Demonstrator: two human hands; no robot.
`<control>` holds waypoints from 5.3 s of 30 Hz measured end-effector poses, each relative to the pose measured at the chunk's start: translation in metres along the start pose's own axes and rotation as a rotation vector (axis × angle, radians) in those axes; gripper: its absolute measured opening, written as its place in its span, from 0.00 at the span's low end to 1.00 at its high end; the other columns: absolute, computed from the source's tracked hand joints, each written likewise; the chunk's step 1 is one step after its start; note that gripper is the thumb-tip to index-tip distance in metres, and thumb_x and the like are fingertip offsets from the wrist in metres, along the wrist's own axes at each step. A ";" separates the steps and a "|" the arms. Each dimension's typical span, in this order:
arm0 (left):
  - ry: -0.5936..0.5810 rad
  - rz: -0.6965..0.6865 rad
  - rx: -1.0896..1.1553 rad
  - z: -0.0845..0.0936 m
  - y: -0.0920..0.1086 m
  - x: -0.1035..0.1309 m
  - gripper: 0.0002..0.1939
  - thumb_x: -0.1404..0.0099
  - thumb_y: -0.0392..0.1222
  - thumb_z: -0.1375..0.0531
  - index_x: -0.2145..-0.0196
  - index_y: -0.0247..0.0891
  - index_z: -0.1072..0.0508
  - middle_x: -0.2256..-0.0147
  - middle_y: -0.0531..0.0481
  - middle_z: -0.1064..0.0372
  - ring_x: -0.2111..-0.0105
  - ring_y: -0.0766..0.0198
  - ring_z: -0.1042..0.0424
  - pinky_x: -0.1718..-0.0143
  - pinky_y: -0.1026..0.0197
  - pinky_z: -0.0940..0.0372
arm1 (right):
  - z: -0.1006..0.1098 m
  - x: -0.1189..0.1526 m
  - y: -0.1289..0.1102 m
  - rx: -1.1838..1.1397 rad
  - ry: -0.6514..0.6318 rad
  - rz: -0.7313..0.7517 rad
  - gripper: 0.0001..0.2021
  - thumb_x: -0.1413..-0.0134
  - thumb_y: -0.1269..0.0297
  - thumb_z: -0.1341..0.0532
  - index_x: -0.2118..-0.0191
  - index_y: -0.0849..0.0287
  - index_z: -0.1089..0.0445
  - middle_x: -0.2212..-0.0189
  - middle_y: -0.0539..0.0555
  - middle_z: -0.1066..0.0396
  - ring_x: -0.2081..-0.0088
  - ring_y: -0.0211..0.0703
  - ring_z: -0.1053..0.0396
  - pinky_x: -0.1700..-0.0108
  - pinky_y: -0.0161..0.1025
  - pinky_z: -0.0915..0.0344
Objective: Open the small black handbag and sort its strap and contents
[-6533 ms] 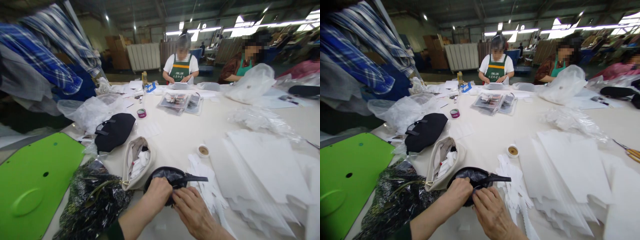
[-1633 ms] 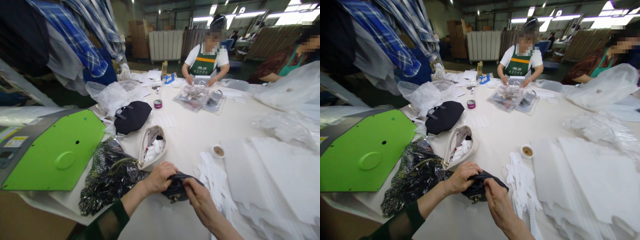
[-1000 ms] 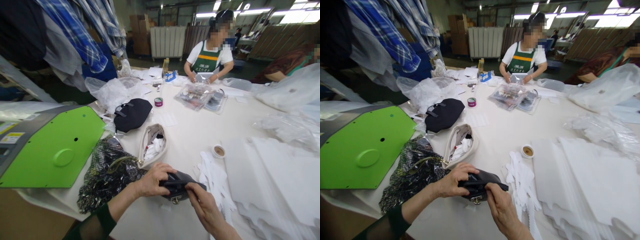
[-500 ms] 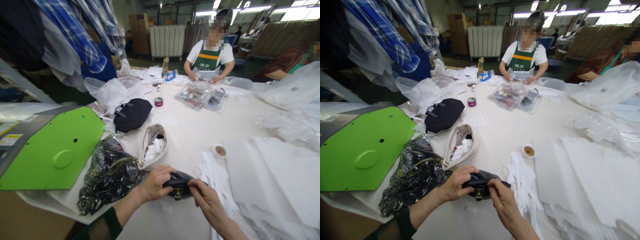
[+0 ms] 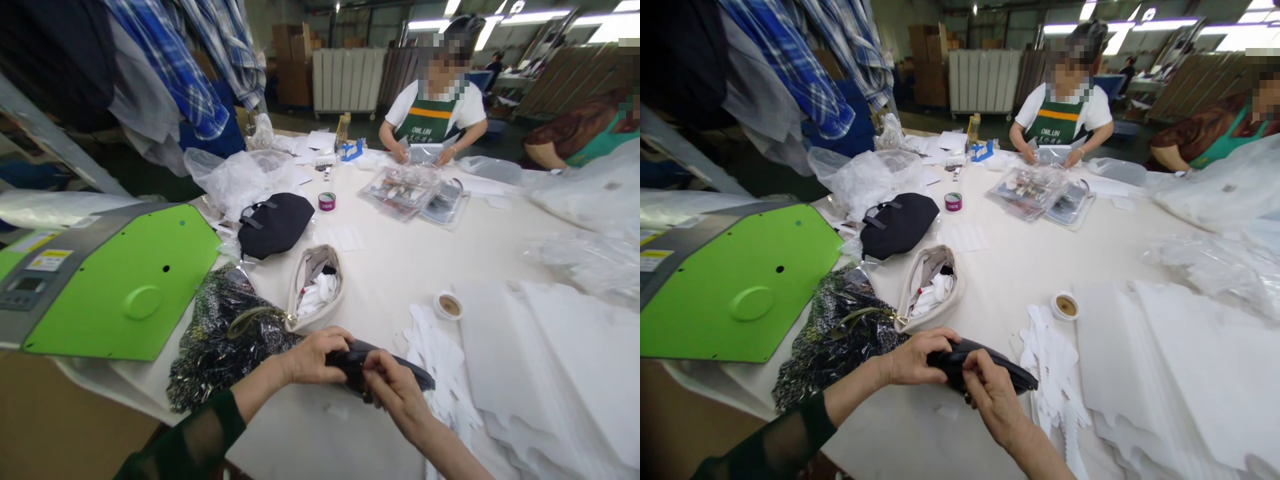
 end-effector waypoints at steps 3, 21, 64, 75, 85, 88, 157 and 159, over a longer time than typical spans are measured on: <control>0.095 0.069 0.090 -0.001 -0.002 0.005 0.08 0.50 0.35 0.37 0.73 0.36 0.34 0.57 0.42 0.32 0.57 0.57 0.32 0.55 0.57 0.38 | 0.000 0.002 0.001 0.045 0.034 0.014 0.08 0.43 0.60 0.53 0.69 0.57 0.44 0.83 0.44 0.42 0.81 0.33 0.41 0.78 0.31 0.44; 0.159 -0.034 -0.015 -0.009 0.006 0.013 0.13 0.46 0.25 0.50 0.64 0.37 0.36 0.54 0.42 0.34 0.50 0.60 0.37 0.48 0.56 0.42 | -0.006 0.004 -0.001 0.109 0.123 0.060 0.07 0.44 0.64 0.52 0.70 0.57 0.42 0.83 0.44 0.44 0.82 0.33 0.43 0.79 0.30 0.46; -0.141 -0.106 -0.036 -0.021 0.004 0.008 0.16 0.52 0.45 0.33 0.68 0.36 0.32 0.57 0.41 0.34 0.59 0.56 0.32 0.59 0.59 0.34 | 0.001 0.018 0.000 0.154 -0.058 0.022 0.10 0.41 0.59 0.53 0.70 0.56 0.42 0.86 0.42 0.42 0.84 0.34 0.40 0.80 0.31 0.45; 0.231 0.140 0.073 -0.022 0.001 0.057 0.08 0.44 0.39 0.38 0.64 0.38 0.28 0.55 0.42 0.35 0.54 0.57 0.34 0.52 0.55 0.38 | 0.001 0.018 0.004 0.159 -0.071 -0.013 0.11 0.41 0.56 0.53 0.71 0.55 0.43 0.85 0.43 0.44 0.84 0.33 0.40 0.80 0.30 0.44; -0.033 0.060 -0.361 -0.042 0.005 0.036 0.15 0.50 0.48 0.34 0.69 0.35 0.27 0.49 0.36 0.39 0.53 0.47 0.37 0.53 0.46 0.38 | -0.001 0.018 -0.001 0.246 -0.077 0.082 0.09 0.40 0.59 0.53 0.69 0.55 0.41 0.85 0.43 0.42 0.84 0.33 0.40 0.80 0.31 0.44; -0.001 0.119 -0.316 -0.040 0.005 0.041 0.15 0.51 0.46 0.33 0.66 0.36 0.27 0.49 0.37 0.40 0.52 0.47 0.37 0.51 0.47 0.38 | 0.000 0.018 -0.001 0.244 -0.066 0.063 0.09 0.40 0.60 0.53 0.69 0.55 0.41 0.85 0.43 0.42 0.84 0.34 0.39 0.79 0.31 0.43; 0.335 0.086 0.123 -0.050 0.000 0.051 0.23 0.39 0.38 0.47 0.46 0.38 0.47 0.54 0.42 0.31 0.52 0.60 0.32 0.49 0.57 0.37 | -0.040 0.005 -0.033 0.310 -0.139 0.172 0.08 0.43 0.68 0.55 0.72 0.56 0.44 0.82 0.45 0.41 0.82 0.33 0.41 0.78 0.31 0.45; 0.283 0.141 0.222 -0.051 -0.006 0.049 0.29 0.42 0.40 0.41 0.45 0.37 0.47 0.53 0.42 0.31 0.52 0.59 0.32 0.49 0.56 0.38 | -0.035 0.004 -0.031 0.237 -0.201 0.059 0.08 0.42 0.65 0.54 0.72 0.56 0.44 0.83 0.44 0.42 0.83 0.32 0.41 0.79 0.30 0.46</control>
Point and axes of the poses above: each hand's wrist, its own x-axis away from the middle knuckle, its own z-axis out of the back of the hand, y = z × x, the point moved 3 cm from there along -x, towards the middle knuckle
